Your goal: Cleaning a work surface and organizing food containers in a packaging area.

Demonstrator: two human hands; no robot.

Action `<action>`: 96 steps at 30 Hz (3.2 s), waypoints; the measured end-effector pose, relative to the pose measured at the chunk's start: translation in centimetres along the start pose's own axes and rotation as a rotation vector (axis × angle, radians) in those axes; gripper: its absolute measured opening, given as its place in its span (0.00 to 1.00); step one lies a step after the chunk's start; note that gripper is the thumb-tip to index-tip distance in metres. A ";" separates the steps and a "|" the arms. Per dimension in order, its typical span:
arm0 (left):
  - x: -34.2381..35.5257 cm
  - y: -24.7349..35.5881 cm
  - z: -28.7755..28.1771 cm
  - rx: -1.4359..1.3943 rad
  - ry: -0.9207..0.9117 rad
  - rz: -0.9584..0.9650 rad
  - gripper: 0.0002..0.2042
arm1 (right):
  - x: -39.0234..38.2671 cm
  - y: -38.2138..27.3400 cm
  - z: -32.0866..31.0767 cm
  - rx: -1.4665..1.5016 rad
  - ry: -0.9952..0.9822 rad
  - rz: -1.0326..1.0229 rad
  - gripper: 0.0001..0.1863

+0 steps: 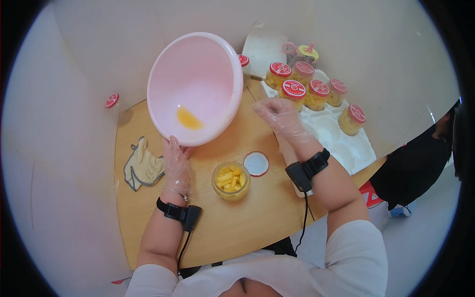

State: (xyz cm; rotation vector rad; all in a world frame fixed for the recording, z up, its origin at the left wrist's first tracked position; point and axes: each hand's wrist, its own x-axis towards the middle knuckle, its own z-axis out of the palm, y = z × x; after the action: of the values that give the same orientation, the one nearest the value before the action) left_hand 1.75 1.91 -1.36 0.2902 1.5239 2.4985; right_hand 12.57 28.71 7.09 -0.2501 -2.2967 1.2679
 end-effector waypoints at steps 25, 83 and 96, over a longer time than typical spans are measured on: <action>-0.2 1.0 0.0 0.060 0.033 -0.191 0.17 | -0.2 0.5 1.1 0.058 -0.017 0.018 0.11; -0.3 0.6 0.6 0.055 0.072 -0.218 0.19 | -5.6 6.8 -24.4 -0.558 0.630 0.170 0.29; -0.4 1.3 0.7 0.091 0.083 -0.217 0.21 | 12.5 2.0 -26.0 -0.561 0.608 0.071 0.32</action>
State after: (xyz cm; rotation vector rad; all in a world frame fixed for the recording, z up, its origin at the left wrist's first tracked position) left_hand 2.20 1.81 0.10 0.0311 1.6088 2.3037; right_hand 14.89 53.93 21.12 -0.7926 -2.0440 0.4425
